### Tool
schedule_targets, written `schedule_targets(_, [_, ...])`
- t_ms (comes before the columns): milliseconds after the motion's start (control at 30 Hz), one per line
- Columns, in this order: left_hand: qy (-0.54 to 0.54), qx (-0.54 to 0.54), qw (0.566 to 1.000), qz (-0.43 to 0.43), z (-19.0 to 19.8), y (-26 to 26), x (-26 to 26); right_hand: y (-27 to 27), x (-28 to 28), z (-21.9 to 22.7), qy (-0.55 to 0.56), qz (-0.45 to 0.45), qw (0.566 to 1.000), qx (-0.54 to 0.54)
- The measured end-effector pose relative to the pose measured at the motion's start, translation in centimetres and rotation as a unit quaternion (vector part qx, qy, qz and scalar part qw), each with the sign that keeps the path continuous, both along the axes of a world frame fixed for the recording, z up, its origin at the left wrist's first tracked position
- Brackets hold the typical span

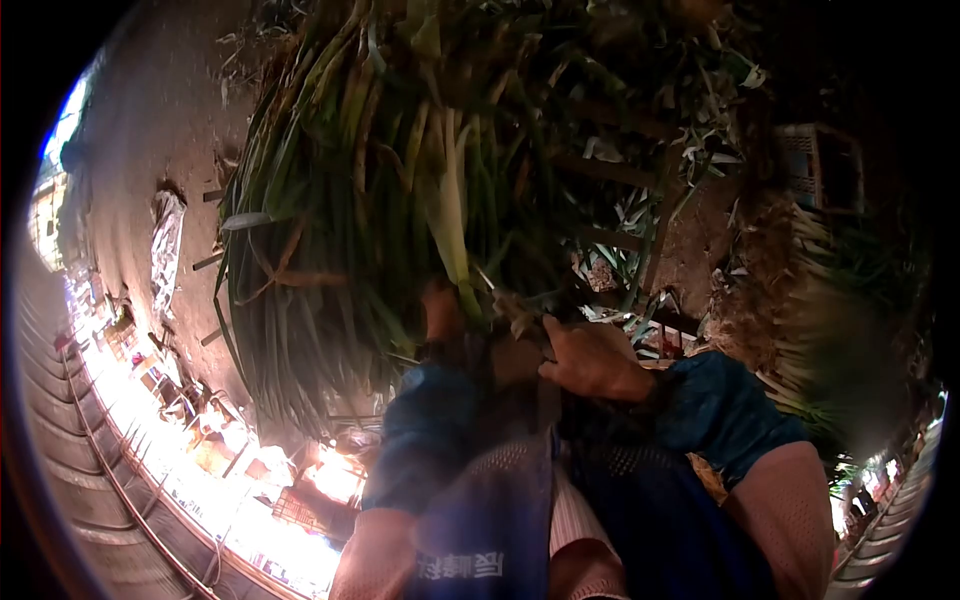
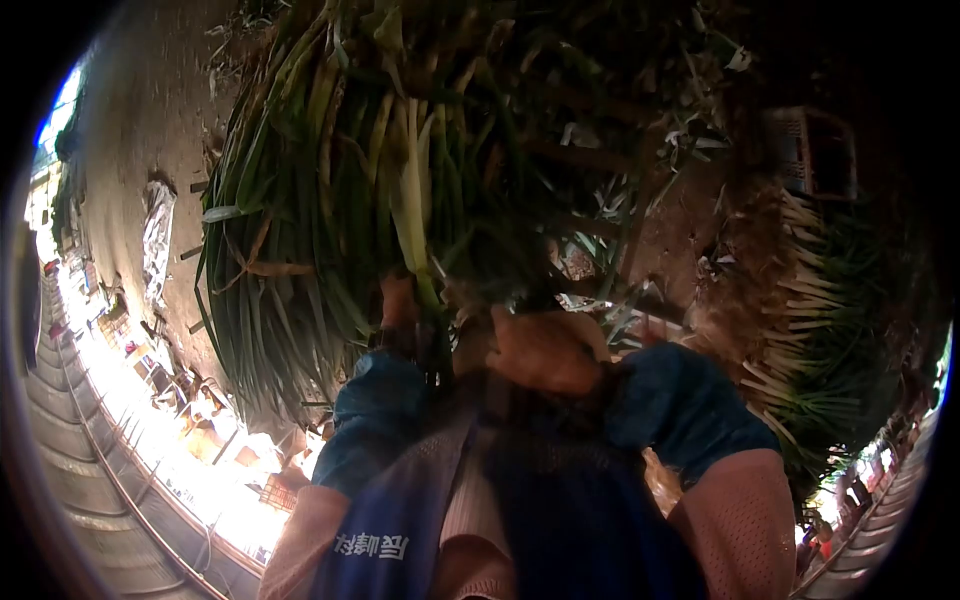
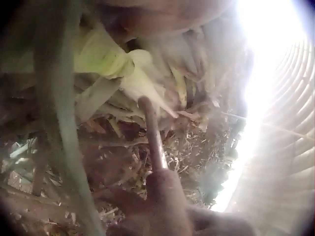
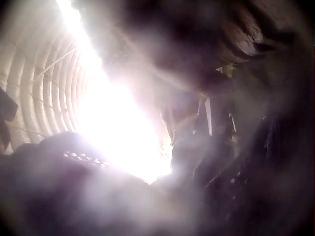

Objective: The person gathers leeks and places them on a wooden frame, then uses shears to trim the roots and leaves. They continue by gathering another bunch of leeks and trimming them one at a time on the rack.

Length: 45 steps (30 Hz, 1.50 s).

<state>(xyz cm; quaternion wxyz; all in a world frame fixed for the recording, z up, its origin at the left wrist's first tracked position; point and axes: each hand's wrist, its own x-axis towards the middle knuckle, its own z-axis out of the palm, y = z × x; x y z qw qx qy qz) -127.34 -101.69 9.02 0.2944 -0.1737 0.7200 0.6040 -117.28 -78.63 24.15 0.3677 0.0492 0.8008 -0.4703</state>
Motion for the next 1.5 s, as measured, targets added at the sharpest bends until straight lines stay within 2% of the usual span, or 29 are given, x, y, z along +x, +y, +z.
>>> schedule_targets(33, [-0.119,0.034,0.989,0.079,1.2,0.8,-0.4,0.3,-0.6,0.3,-0.024,0.009,1.000,0.002])
schedule_targets(133, [-0.080,-0.004,0.997,-0.007,2.1,0.6,-0.7,0.7,-1.4,1.8,-0.035,0.032,0.999,0.019])
schedule_targets(167, [0.042,-0.052,0.987,-0.148,2.0,-0.3,-0.6,0.8,-1.6,2.4,-0.029,0.038,0.999,0.027])
schedule_targets(200, [0.164,-0.098,0.940,-0.284,2.1,-1.4,-1.0,1.1,-2.2,2.8,-0.047,0.040,0.998,0.025])
schedule_targets(267, [0.140,-0.026,0.952,-0.272,2.2,-1.9,-1.3,1.2,-3.5,3.3,-0.086,0.047,0.995,0.020])
schedule_targets(300, [-0.014,0.091,0.989,-0.120,4.3,-0.6,-1.2,0.8,-3.6,2.5,-0.054,0.025,0.998,0.022])
schedule_targets(333, [-0.168,0.200,0.964,0.042,5.6,0.2,-1.1,0.2,-3.5,1.1,-0.023,0.005,0.999,0.023])
schedule_targets(400, [-0.031,0.129,0.990,-0.045,6.0,0.2,-0.4,-0.3,-3.7,0.1,0.004,-0.014,1.000,0.025])
schedule_targets(467, [0.094,0.021,0.976,-0.195,6.0,-0.5,0.1,-0.7,-3.6,-0.3,-0.004,-0.011,0.999,0.031])
schedule_targets(500, [0.156,-0.045,0.940,-0.299,5.3,-1.0,-1.1,-0.5,-3.0,0.1,0.000,0.002,1.000,0.020])
schedule_targets(533, [0.214,-0.109,0.885,-0.399,4.7,-1.2,-1.8,0.0,-2.2,0.9,0.003,0.015,1.000,0.010])
schedule_targets(633, [0.243,-0.124,0.889,-0.369,2.2,-1.7,-0.8,0.2,0.5,1.5,0.018,0.041,0.999,0.017])
schedule_targets(733, [0.220,-0.132,0.877,-0.406,2.1,-1.5,-1.0,-0.6,3.3,1.1,0.039,0.056,0.997,0.040])
schedule_targets(767, [0.181,-0.117,0.908,-0.359,1.8,-1.4,-0.7,-0.6,3.5,1.3,0.045,0.062,0.996,0.046])
schedule_targets(800, [0.141,-0.100,0.934,-0.312,1.5,-1.2,-0.5,-0.6,3.5,1.4,0.007,0.064,0.997,0.044])
schedule_targets(867, [0.111,-0.054,0.963,-0.242,1.2,-0.9,-0.1,-0.6,2.9,1.5,-0.065,0.066,0.995,0.044])
schedule_targets(967, [0.072,-0.012,0.981,-0.182,0.8,-0.8,0.0,-1.3,6.4,-1.4,0.051,0.048,0.994,0.084])
schedule_targets(1033, [-0.036,-0.045,0.988,-0.140,-1.3,-2.0,-0.4,-1.7,7.4,-2.1,0.103,0.044,0.988,0.106])
schedule_targets(1133, [-0.134,0.005,0.991,0.000,-2.7,-2.5,-0.2,-1.8,7.7,-3.0,0.188,0.006,0.981,0.055])
schedule_targets(1233, [-0.144,0.006,0.989,0.024,1.8,-0.1,-0.9,-2.2,8.5,-3.8,0.311,0.002,0.947,0.086])
schedule_targets(1300, [-0.147,-0.025,0.988,0.045,1.3,-0.2,-0.7,-2.1,7.0,-2.6,0.244,0.009,0.967,0.078])
schedule_targets(1367, [-0.151,-0.049,0.986,0.048,1.1,-0.3,-0.8,-1.0,2.5,1.6,0.012,0.010,1.000,0.005])
schedule_targets(1433, [-0.155,-0.071,0.985,0.036,1.3,-0.3,-1.1,-1.0,2.2,1.6,0.017,0.009,1.000,0.006])
schedule_targets(1467, [0.016,-0.137,0.981,-0.134,0.9,-1.3,-1.1,-0.9,2.2,1.6,0.018,0.008,1.000,0.006])
schedule_targets(1500, [0.186,-0.194,0.916,-0.297,-0.1,-3.2,-1.0,-0.9,2.1,1.7,0.019,0.007,1.000,0.006])
